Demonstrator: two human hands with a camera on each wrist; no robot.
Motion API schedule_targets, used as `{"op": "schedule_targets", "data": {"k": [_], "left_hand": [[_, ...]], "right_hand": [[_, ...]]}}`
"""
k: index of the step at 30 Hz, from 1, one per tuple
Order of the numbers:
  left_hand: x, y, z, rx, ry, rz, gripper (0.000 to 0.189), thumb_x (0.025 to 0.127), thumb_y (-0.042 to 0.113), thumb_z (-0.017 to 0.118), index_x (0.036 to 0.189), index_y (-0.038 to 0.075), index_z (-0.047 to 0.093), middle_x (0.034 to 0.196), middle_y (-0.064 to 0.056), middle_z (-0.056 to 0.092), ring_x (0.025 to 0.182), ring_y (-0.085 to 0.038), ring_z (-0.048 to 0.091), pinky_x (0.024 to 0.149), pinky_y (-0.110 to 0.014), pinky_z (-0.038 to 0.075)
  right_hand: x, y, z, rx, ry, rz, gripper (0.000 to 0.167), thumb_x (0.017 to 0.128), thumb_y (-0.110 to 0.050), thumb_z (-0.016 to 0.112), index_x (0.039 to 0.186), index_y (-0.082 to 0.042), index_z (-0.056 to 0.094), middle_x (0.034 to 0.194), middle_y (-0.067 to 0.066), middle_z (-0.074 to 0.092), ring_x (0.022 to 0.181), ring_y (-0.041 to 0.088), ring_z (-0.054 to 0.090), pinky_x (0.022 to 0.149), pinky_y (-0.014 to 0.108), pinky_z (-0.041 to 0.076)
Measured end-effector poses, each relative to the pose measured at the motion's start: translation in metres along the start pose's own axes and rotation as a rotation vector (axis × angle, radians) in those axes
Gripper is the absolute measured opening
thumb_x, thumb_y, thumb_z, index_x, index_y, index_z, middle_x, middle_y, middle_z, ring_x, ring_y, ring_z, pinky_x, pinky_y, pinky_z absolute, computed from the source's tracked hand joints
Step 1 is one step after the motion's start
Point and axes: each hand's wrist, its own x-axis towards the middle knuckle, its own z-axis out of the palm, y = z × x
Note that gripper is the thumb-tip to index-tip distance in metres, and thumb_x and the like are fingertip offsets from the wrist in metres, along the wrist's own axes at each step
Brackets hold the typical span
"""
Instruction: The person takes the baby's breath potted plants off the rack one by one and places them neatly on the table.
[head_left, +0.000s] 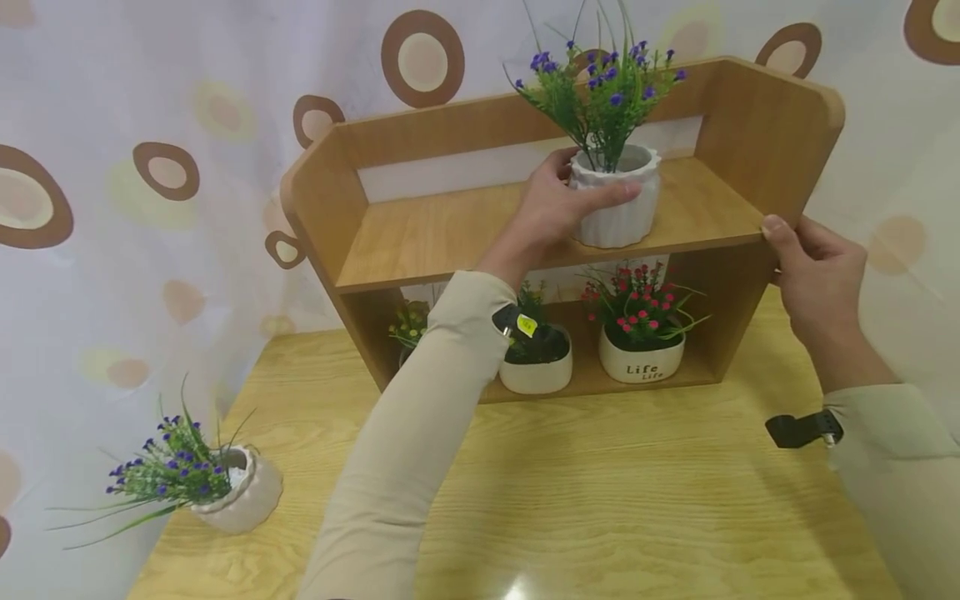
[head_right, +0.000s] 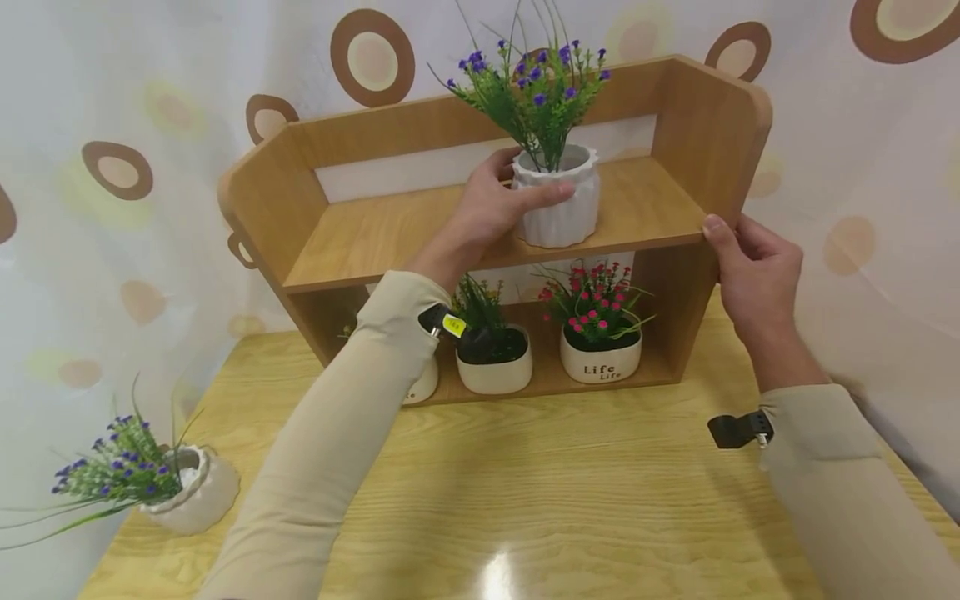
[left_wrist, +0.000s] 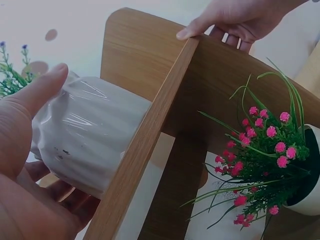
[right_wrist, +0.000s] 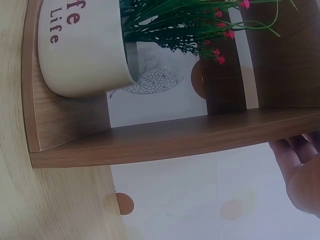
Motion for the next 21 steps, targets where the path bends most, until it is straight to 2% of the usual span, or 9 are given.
{"op": "schedule_targets", "data": {"k": [8, 21], "left_hand": [[0.0016, 0.0014, -0.0019, 0.038, 0.008, -0.008, 0.09, 0.079, 0.033, 0.088, 0.152, 0.015, 0.039, 0.136, 0.002, 0.052, 0.117, -0.011, 0.053, 0.092, -0.023, 0.05], [0.0017, -0.0001, -0.0012, 0.017, 0.032, -0.003, 0.086, 0.077, 0.032, 0.089, 0.149, 0.015, 0.045, 0.131, 0.003, 0.056, 0.114, -0.01, 0.055, 0.09, -0.023, 0.05]], "right_hand": [[-0.0002, -0.0004, 0.0015, -0.03, 0.011, 0.003, 0.03, 0.087, -0.013, 0.079, 0.115, -0.003, 0.075, 0.091, 0.002, 0.076, 0.076, 0.01, 0.071, 0.06, 0.019, 0.057], [-0.0011, -0.0006, 0.002, -0.026, 0.02, 0.011, 0.03, 0.087, -0.012, 0.079, 0.115, -0.003, 0.076, 0.091, 0.002, 0.076, 0.077, 0.011, 0.071, 0.059, 0.02, 0.057]]}}
